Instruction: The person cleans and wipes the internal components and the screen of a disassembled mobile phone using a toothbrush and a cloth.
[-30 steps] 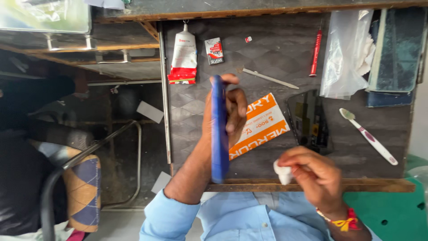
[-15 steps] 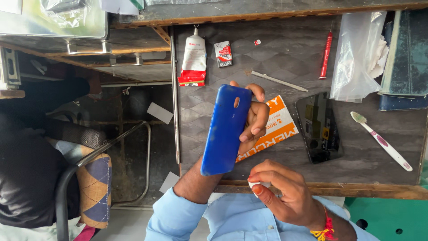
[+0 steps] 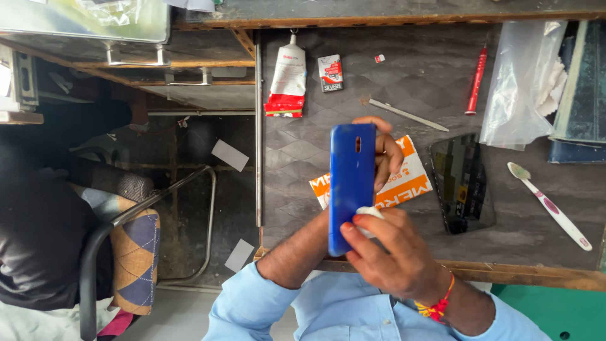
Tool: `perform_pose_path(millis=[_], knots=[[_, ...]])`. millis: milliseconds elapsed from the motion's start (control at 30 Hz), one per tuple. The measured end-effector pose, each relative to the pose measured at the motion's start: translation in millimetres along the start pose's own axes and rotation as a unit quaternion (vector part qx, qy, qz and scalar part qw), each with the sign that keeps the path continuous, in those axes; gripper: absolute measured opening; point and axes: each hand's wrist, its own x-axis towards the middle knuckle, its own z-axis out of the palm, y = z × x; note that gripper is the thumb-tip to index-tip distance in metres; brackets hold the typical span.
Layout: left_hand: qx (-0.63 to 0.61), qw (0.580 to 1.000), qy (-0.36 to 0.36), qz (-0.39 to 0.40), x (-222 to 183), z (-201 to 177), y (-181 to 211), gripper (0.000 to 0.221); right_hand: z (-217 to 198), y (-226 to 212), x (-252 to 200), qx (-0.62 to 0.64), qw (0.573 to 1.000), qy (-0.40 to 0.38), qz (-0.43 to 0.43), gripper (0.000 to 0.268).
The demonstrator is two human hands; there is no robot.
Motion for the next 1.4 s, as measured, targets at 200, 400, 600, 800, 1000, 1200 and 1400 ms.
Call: perform_pose_path(millis=[200, 400, 600, 800, 1000, 1200, 1400], knots=[[0.090, 0.993, 0.072, -0.012, -8, 30, 15, 0.067, 2, 9, -11, -0.036, 0.997, 0.055, 0.028, 0.048], [-0.077, 0.992, 0.092, -0.025, -2, 61, 45, 0.077, -1, 13, -9, -0.081, 0.994, 0.049, 0.057, 0.043], [-0.118, 0.990, 0.069, -0.040, 1, 62, 54, 0.081, -13, 17, -2, -0.001, 0.999, -0.019, 0.040, 0.039], [-0.118, 0.991, 0.026, -0.055, -6, 55, 47, 0.072, -12, 34, -10, -0.028, 0.990, -0.137, -0.020, 0.069], [-0.131, 0.989, -0.007, -0.064, -4, 60, 51, 0.083, 4, 42, -19, -0.053, 0.982, -0.167, -0.065, 0.086], [-0.153, 0.957, 0.151, -0.196, 3, 83, 55, 0.088, -17, 71, 10, -0.110, 0.981, -0.162, -0.016, 0.091], [-0.142, 0.986, -0.057, -0.071, 3, 55, 52, 0.080, -10, 43, -1, -0.081, 0.966, -0.224, -0.100, 0.092]])
